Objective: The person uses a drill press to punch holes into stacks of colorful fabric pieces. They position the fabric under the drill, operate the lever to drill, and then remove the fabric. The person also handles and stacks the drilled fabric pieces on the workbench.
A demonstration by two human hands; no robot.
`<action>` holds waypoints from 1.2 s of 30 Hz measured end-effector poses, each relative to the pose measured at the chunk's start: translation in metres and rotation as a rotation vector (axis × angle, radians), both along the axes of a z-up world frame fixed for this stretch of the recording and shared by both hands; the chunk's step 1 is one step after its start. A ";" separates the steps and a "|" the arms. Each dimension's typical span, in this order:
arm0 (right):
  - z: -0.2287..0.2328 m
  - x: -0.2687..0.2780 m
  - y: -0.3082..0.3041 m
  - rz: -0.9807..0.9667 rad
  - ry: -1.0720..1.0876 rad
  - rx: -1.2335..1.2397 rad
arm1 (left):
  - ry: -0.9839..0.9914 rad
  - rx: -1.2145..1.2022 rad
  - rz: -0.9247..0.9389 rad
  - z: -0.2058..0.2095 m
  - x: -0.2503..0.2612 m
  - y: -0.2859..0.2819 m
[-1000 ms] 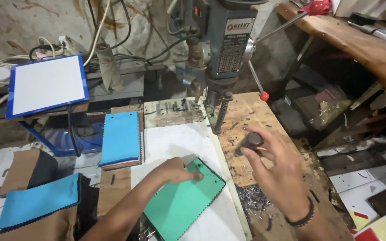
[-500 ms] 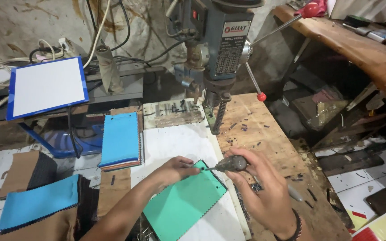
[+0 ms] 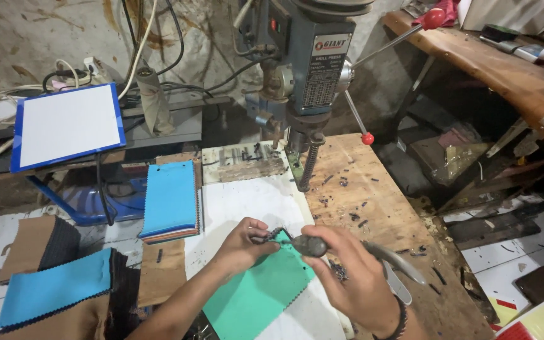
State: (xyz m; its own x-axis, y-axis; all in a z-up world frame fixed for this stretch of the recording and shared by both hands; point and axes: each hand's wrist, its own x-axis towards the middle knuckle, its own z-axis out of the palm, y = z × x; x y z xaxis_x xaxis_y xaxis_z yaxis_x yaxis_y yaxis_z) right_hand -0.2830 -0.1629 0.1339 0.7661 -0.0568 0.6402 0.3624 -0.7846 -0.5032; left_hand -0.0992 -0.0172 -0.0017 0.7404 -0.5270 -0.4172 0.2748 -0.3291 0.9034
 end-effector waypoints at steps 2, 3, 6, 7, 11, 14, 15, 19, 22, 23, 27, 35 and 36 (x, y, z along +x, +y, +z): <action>-0.003 0.003 0.001 0.165 -0.030 -0.086 | -0.023 -0.011 0.044 0.000 -0.005 -0.001; -0.005 0.005 0.003 0.164 -0.030 -0.087 | -0.023 -0.011 0.043 -0.001 -0.005 -0.001; -0.011 0.010 0.004 0.195 -0.040 -0.112 | -0.069 -0.052 0.055 0.001 -0.009 0.002; -0.014 0.011 0.003 0.193 -0.032 -0.117 | -0.058 -0.037 0.081 0.006 -0.011 0.003; -0.042 0.017 -0.005 0.273 0.094 -0.129 | -0.029 -0.008 0.074 0.020 -0.015 0.002; -0.046 0.014 -0.007 0.222 0.063 -0.130 | -0.044 0.048 0.059 0.023 -0.017 0.000; -0.044 0.007 -0.009 0.225 0.062 -0.130 | -0.045 0.049 0.063 0.022 -0.014 0.000; -0.023 -0.011 -0.021 -0.136 -0.171 -0.083 | -0.007 0.077 0.025 0.034 -0.018 0.003; -0.027 0.016 -0.042 -0.267 -0.037 -0.090 | -0.036 0.078 0.013 0.029 -0.020 0.006; -0.033 0.030 -0.051 -0.248 0.095 -0.109 | -0.065 0.061 0.003 0.023 -0.019 0.007; -0.123 0.061 -0.091 -0.401 0.637 -0.271 | -0.087 0.089 -0.018 0.034 -0.026 0.010; -0.088 0.081 -0.047 0.109 0.908 0.215 | -0.133 0.109 -0.100 0.017 -0.017 0.011; -0.084 0.084 -0.045 0.108 0.907 0.216 | -0.134 0.110 -0.101 0.018 -0.017 0.011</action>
